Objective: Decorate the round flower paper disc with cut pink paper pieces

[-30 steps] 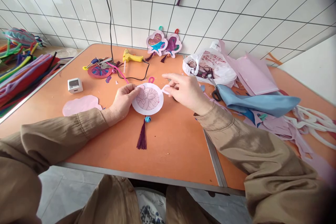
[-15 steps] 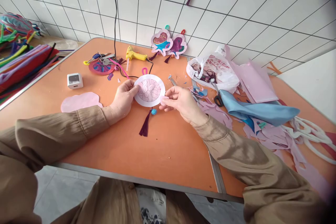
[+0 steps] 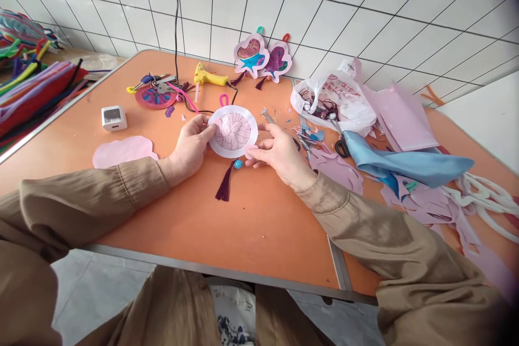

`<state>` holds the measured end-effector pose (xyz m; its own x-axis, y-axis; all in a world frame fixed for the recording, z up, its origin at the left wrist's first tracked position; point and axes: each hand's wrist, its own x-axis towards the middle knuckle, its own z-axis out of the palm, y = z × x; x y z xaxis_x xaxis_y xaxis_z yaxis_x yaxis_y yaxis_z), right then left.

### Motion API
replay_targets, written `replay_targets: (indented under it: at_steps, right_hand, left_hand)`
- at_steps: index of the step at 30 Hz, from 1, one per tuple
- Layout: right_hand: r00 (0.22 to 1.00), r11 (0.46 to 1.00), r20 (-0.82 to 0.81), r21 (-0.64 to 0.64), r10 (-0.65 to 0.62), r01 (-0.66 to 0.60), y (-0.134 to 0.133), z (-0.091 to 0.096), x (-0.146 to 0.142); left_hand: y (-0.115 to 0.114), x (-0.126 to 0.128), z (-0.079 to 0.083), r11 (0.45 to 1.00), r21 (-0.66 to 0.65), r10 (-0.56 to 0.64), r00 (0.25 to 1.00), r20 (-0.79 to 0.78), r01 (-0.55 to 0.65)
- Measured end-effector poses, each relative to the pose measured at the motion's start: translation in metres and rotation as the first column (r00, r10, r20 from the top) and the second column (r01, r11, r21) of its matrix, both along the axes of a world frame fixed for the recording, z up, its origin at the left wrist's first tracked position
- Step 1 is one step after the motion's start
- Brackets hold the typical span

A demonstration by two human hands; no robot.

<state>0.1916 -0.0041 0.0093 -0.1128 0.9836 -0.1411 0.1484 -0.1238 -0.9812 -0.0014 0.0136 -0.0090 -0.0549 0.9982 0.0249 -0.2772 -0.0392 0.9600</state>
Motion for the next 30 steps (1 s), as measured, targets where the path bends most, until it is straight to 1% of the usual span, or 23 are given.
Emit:
replay_targets:
  at_steps: [5,10,18,23,30]
  right_hand:
    - [0.999,0.999,0.011,-0.025,0.046,-0.046,0.0006,0.0035,0.0001]
    - [0.999,0.999,0.012,-0.032,0.036,-0.035,-0.0004,0.0038,-0.0009]
    - [1.0,1.0,-0.004,0.014,0.026,-0.026,-0.0003,-0.0031,0.0012]
    - [0.999,0.998,0.006,0.037,0.048,-0.048,0.0006,-0.0055,0.0022]
    - [0.999,0.999,0.002,0.003,0.042,-0.042,0.0016,-0.0036,0.0013]
  left_hand:
    - [-0.0005,0.0008,0.0008,1.0,-0.004,0.0,1.0,0.028,0.0]
    - [-0.0012,0.0008,0.0014,0.999,-0.001,-0.033,0.999,0.025,0.033]
    - [-0.0017,0.001,0.0013,0.999,0.003,-0.047,0.999,0.015,0.047]
    - [-0.0016,0.0016,0.0018,0.999,0.002,-0.045,0.999,-0.003,0.045]
    - [-0.0017,0.0022,0.0018,0.999,-0.001,-0.051,0.999,0.003,0.051]
